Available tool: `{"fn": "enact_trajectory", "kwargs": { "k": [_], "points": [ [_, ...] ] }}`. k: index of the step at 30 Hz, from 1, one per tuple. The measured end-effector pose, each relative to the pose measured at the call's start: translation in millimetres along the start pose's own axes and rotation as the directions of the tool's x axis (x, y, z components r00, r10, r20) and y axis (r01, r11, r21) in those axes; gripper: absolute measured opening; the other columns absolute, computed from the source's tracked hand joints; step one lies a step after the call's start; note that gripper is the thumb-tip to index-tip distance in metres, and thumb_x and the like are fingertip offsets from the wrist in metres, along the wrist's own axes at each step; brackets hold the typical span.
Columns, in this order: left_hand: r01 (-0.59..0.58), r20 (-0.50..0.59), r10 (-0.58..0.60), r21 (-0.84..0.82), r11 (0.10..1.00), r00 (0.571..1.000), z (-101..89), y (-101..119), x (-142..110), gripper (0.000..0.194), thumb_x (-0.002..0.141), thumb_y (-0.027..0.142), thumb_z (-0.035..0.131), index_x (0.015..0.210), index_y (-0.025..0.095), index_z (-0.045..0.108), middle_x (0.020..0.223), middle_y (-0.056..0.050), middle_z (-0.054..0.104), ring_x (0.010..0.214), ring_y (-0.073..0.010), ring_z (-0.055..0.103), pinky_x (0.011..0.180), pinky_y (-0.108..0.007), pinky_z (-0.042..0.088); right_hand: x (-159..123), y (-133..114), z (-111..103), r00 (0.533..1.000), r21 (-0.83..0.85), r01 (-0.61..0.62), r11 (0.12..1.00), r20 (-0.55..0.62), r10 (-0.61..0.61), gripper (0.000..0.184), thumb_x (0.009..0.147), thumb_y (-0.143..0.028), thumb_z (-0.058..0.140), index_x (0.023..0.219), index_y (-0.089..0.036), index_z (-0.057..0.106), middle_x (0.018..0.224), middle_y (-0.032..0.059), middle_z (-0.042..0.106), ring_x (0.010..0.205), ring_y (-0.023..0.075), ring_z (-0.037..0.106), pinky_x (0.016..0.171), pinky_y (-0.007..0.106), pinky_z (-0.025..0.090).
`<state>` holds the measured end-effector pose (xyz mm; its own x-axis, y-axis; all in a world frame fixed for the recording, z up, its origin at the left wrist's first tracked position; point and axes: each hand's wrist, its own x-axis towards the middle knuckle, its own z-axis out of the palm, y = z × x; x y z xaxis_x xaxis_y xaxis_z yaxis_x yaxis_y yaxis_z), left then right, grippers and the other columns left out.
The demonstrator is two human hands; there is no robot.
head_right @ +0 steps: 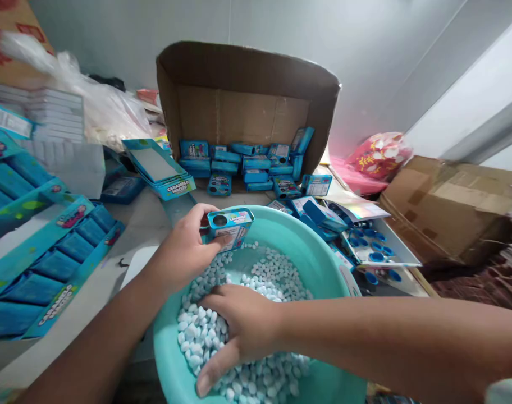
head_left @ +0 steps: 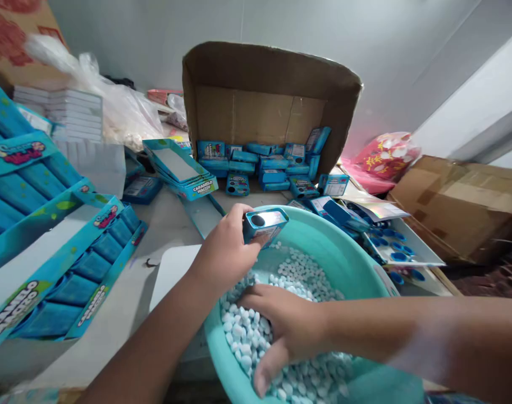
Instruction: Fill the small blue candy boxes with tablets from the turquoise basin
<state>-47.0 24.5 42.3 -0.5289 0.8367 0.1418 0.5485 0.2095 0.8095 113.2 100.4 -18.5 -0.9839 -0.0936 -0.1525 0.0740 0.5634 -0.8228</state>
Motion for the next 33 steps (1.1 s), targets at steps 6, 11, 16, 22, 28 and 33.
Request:
{"fn": "enact_trajectory", "kwargs": {
  "k": [6,11,16,22,28,33],
  "points": [
    [0.0,0.06,-0.002,0.044,0.999,0.998,-2.3,5.3,-1.0,0.035,0.082,0.035,0.072,0.113,0.028,0.056,0.103,0.002,0.07,0.09,-0.0203,0.066,0.072,-0.031,0.048,5.9,-14.6,-14.9,0.984,-0.095,-0.148,0.984,0.087,0.156,0.049,0.061,-0.046,0.089,0.097,-0.018,0.072,0.096,0.0075,0.074,0.085,0.0258,0.068,0.074,0.03,0.05],
    [-0.061,0.095,0.056,0.05,0.997,0.994,-3.6,5.7,-1.7,0.031,0.076,0.031,0.073,0.102,0.025,0.055,0.098,0.003,0.069,0.084,-0.0177,0.066,0.069,-0.029,0.049,2.4,-31.0,-30.9,0.976,-0.115,-0.181,0.977,0.1,0.192,0.033,0.06,-0.034,0.085,0.085,-0.017,0.07,0.075,0.0018,0.069,0.068,0.0174,0.06,0.06,0.025,0.042],
    [-0.124,0.134,0.123,-0.003,0.992,0.983,-4.0,3.0,-2.2,0.055,0.071,0.02,0.072,0.125,0.026,0.063,0.122,-0.002,0.07,0.108,-0.0225,0.067,0.089,-0.031,0.052,-13.2,-55.1,-47.3,0.968,0.357,-0.231,0.905,-0.008,0.25,0.026,0.067,-0.033,0.082,0.085,-0.018,0.071,0.07,-0.0024,0.065,0.063,0.0122,0.057,0.056,0.021,0.044],
    [-0.256,0.245,0.267,-0.076,0.964,0.932,-7.6,6.8,-3.1,0.027,0.074,0.03,0.077,0.099,0.023,0.074,0.1,-0.002,0.072,0.096,-0.0225,0.067,0.082,-0.031,0.05,-14.2,-74.7,-65.1,0.908,0.749,0.045,0.661,-0.307,0.285,0.027,0.069,-0.04,0.079,0.078,-0.019,0.064,0.06,-0.0011,0.062,0.045,0.01,0.047,0.037,0.019,0.034],
    [-0.299,0.353,0.335,-0.154,0.942,0.873,-10.1,13.1,-8.5,0.029,0.072,0.014,0.069,0.099,0.025,0.074,0.102,0.0,0.073,0.097,-0.0214,0.066,0.083,-0.03,0.05,12.6,-84.4,-84.2,0.792,0.769,0.466,0.437,-0.583,0.181,0.022,0.076,-0.038,0.068,0.076,-0.022,0.053,0.056,-0.0051,0.053,0.041,0.008,0.038,0.039,0.019,0.028],
    [-0.268,0.412,0.303,-0.142,0.953,0.859,-8.2,12.9,-11.6,0.037,0.074,0.021,0.072,0.11,0.027,0.072,0.108,0.001,0.073,0.097,-0.0226,0.068,0.076,-0.03,0.049,20.8,-71.4,-76.0,0.73,0.735,0.534,0.418,-0.651,0.21,0.02,0.079,-0.039,0.067,0.08,-0.023,0.055,0.06,-0.0049,0.053,0.047,0.01,0.043,0.046,0.021,0.036]
  ]
}}
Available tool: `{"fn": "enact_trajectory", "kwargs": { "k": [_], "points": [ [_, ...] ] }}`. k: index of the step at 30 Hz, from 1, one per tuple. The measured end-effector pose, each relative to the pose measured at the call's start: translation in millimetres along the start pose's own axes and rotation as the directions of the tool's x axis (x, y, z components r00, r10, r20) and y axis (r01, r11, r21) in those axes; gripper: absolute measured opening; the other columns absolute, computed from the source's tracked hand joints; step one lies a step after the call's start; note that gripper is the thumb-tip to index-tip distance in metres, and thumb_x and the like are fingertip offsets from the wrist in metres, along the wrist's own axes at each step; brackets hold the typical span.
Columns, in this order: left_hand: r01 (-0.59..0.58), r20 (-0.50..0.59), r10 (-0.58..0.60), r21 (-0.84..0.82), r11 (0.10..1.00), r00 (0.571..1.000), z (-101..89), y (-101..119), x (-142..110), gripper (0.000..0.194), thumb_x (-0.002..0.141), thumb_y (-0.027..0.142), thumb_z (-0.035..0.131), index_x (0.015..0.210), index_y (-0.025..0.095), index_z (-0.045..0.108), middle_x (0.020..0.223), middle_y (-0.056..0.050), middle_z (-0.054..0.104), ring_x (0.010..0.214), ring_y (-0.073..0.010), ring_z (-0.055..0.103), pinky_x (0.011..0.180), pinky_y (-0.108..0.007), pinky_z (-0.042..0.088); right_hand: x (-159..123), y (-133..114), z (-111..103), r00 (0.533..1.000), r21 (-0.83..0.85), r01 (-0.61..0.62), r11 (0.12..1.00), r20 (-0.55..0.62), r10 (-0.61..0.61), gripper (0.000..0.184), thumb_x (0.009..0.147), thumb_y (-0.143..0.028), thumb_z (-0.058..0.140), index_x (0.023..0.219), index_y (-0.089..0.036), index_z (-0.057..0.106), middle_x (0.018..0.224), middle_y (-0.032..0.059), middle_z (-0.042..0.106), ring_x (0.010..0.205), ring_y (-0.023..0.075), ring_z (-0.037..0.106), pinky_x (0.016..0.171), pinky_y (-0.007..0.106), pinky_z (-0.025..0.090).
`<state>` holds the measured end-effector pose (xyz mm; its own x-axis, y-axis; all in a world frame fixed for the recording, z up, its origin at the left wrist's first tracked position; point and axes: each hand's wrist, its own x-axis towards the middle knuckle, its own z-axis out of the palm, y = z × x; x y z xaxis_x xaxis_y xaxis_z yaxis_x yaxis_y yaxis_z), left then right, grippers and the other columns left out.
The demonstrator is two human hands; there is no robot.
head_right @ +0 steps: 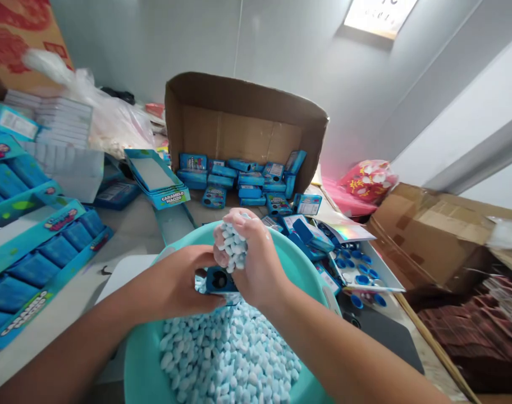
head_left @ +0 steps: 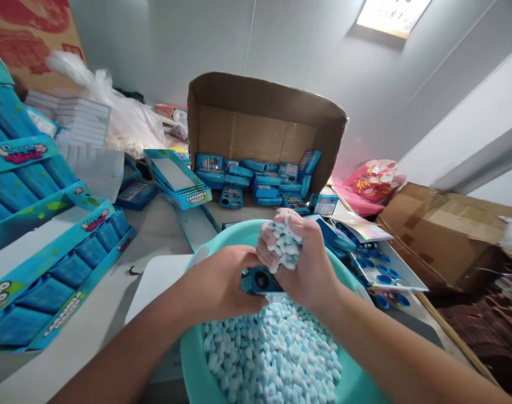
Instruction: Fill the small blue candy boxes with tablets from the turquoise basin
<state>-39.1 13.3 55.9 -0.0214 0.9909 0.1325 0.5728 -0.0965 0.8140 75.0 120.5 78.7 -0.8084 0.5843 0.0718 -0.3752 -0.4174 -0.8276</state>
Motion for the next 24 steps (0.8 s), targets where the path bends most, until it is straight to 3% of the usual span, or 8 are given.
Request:
{"fn": "enact_trajectory", "kwargs": {
  "k": [6,11,24],
  "points": [
    [0.065,0.021,-0.065,0.003,0.998,0.998,0.5,-0.8,-1.4,0.029,0.074,0.02,0.072,0.102,0.026,0.07,0.103,0.002,0.074,0.092,-0.0227,0.068,0.073,-0.03,0.047,-3.8,4.4,-5.9,0.998,-0.036,-0.05,0.998,-0.027,0.049,0.02,0.08,-0.039,0.065,0.08,-0.023,0.052,0.064,-0.0035,0.054,0.055,0.0129,0.049,0.052,0.023,0.04],
    [0.055,0.004,-0.055,-0.006,0.998,0.998,1.0,-0.1,-0.5,0.027,0.076,0.02,0.072,0.102,0.026,0.071,0.102,0.001,0.074,0.098,-0.0249,0.069,0.082,-0.032,0.05,-3.2,0.9,-4.3,0.999,-0.069,-0.032,0.997,-0.019,0.031,0.021,0.079,-0.039,0.066,0.078,-0.023,0.053,0.07,-0.0015,0.06,0.06,0.0152,0.055,0.058,0.026,0.046],
    [0.056,0.008,-0.055,-0.034,0.998,0.998,-1.6,0.2,1.2,0.026,0.076,0.019,0.071,0.101,0.026,0.072,0.106,0.004,0.073,0.097,-0.0213,0.067,0.079,-0.031,0.049,-4.2,-1.1,-6.5,1.0,-0.087,0.017,0.996,0.025,-0.015,0.018,0.083,-0.039,0.059,0.076,-0.023,0.06,0.068,0.0008,0.061,0.072,0.0195,0.059,0.066,0.03,0.049]
  ]
}}
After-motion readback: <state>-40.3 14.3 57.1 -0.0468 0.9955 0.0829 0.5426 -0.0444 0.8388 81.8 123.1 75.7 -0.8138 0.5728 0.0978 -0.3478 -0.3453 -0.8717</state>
